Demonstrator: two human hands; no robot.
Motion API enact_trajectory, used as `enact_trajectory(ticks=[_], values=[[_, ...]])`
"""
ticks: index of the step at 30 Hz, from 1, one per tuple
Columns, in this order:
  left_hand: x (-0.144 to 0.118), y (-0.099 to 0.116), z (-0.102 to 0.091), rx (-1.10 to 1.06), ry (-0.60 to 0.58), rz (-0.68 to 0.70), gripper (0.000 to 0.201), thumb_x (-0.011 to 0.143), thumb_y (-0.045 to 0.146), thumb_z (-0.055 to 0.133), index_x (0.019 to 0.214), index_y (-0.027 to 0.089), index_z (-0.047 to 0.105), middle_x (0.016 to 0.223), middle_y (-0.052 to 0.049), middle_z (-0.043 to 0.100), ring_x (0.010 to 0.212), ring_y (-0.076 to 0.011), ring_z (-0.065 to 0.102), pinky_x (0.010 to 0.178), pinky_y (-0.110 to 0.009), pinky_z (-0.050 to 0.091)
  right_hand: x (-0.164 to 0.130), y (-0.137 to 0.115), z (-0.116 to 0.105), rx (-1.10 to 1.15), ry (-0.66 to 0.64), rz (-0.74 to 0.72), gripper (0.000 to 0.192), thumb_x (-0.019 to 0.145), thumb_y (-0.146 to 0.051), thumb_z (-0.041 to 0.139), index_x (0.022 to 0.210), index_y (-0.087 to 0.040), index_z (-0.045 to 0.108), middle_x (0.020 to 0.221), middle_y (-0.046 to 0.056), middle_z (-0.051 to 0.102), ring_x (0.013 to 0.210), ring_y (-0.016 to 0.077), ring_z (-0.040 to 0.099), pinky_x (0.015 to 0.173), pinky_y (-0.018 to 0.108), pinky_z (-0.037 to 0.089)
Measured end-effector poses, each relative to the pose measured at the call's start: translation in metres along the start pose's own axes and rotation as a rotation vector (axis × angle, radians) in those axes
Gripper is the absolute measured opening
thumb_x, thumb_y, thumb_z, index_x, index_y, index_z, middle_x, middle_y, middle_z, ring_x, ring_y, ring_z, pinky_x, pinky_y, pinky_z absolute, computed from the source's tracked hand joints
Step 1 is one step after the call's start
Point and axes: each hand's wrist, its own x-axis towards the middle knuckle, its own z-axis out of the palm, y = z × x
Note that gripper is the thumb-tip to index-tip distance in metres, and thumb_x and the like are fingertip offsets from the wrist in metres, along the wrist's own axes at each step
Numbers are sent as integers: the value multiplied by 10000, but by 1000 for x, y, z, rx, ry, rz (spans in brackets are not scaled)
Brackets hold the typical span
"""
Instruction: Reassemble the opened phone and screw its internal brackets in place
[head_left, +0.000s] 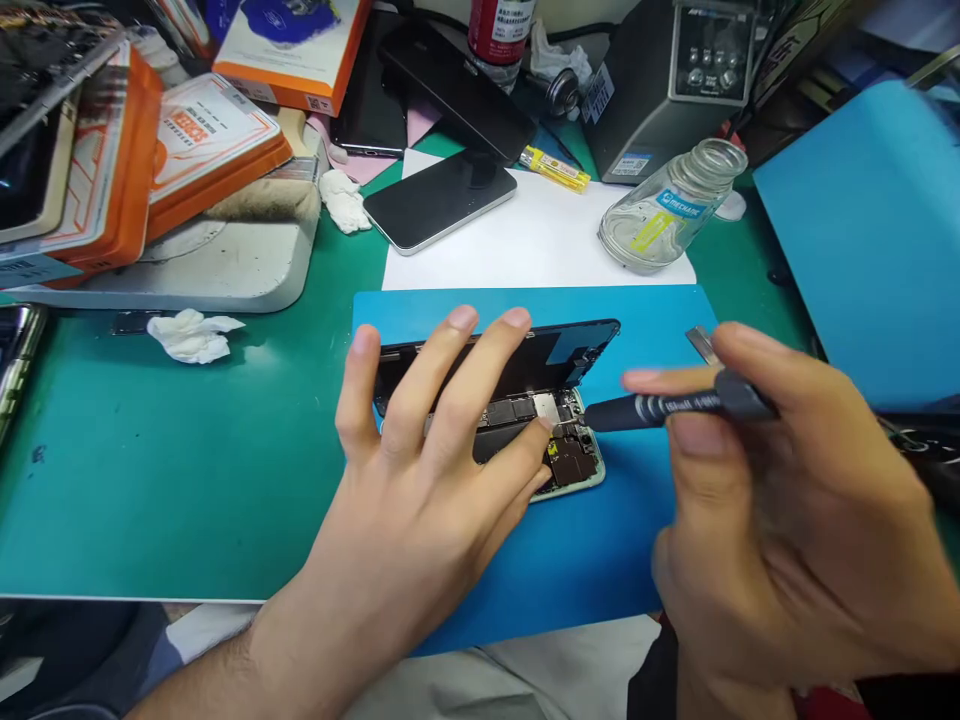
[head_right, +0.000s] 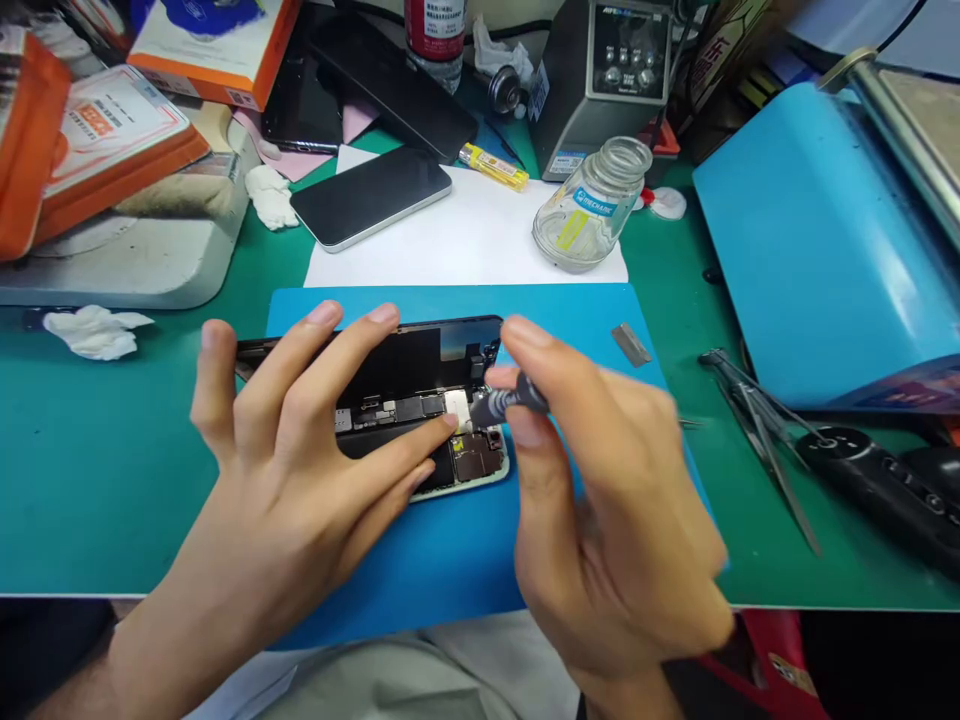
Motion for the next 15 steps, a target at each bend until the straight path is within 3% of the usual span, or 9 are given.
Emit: enact_trajectory(ticks=[2,5,11,15], values=[[0,0,0,-11,2,1,185,1067,301,699,1229,325,787,1722,-113,520,1724,-265,280,1426,-610,45,0,-1,3,-22,24,-5,642,944,-62,789,1509,-353,701,1205,37,811,934,215,781,814,392,614],[0,-1,0,-22,-3,3,192,1073,304,694,1238,323,789,1733,-123,504,1729,-265,262,1423,-613,43,0,-1,5,-21,16,-29,668,935,-34,782,1515,-353,693,1199,44,810,965,217,785,840,387,609],[-1,-1,1,-13,9,15,171,1061,318,716,1225,315,765,1724,-128,510,1731,-284,258,1414,-643,59,-4,-1,11,34,157,32,604,941,-51,794,1459,-357,739,1201,40,794,958,203,771,849,380,607],[-2,-2,1,-19,11,21,187,1065,311,712,1247,308,750,1734,-141,497,1730,-306,263,1406,-666,76,-3,-2,12,29,131,14,626,937,-35,792,1456,-382,738,1163,21,804,953,214,767,843,398,584]])
